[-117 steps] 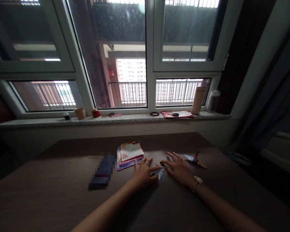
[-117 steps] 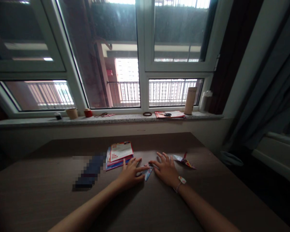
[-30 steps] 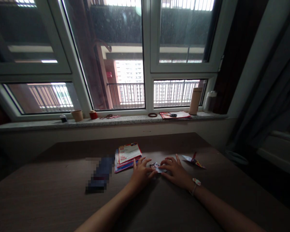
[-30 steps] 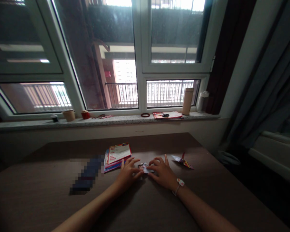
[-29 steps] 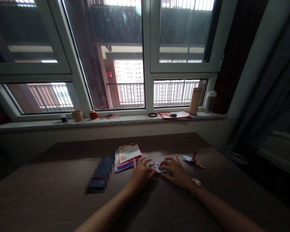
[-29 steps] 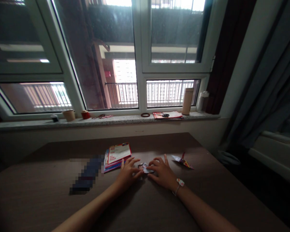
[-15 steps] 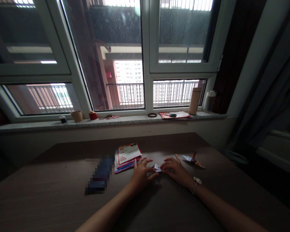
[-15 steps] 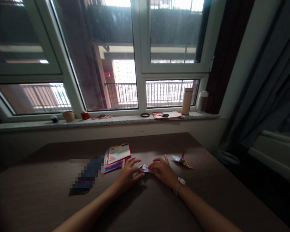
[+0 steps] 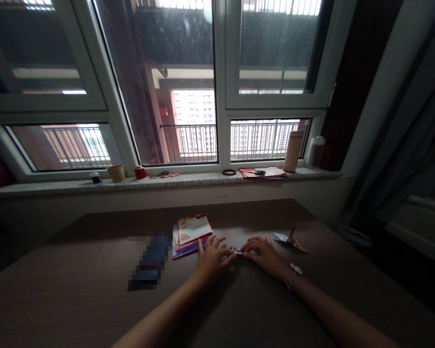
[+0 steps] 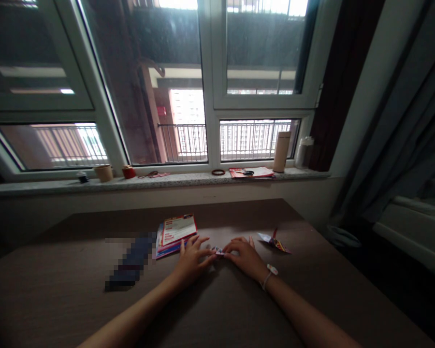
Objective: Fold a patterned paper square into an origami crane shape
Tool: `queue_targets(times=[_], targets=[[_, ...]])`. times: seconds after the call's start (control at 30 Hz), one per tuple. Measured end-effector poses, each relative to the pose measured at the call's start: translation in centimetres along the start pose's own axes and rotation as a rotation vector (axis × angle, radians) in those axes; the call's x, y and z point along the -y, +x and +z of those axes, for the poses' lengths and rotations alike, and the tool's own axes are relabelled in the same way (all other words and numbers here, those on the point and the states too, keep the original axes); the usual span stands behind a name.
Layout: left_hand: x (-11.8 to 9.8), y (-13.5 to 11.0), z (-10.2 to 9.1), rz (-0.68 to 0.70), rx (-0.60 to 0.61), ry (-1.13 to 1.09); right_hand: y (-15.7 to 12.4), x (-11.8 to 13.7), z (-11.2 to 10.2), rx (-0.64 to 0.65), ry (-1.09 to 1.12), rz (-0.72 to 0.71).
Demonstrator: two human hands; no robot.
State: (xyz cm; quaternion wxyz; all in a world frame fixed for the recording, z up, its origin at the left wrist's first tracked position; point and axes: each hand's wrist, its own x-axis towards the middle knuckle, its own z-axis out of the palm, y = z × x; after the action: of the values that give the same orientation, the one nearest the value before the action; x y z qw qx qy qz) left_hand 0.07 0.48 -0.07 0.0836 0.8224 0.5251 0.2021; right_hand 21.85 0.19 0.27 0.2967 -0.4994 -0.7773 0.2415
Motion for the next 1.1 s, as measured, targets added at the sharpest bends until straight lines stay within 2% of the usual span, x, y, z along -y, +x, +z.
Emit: queue_targets(times=[0.2,0.37,0.6,1.1], targets=[[0.1,0.2,-0.1,-0.003,-0.006,-0.036,0.0,-0.4,0.3,-0.016,0.027,0.007],[0.0,0.1,0.1,-0.007,-0.018,-0.024,-0.1,-0.6,0.5,-0.094,-0.038,0.002],[0.0,0.0,0.2,-0.010,-0.019,-0.006,-0.1,-0.6,0.5,-0.118,-0.126,-0.026],[0.0,-0.1,0.5,0.017,-0.040,0.058,-0.3,1.3,1.1,-0.128,-0.207,0.102]])
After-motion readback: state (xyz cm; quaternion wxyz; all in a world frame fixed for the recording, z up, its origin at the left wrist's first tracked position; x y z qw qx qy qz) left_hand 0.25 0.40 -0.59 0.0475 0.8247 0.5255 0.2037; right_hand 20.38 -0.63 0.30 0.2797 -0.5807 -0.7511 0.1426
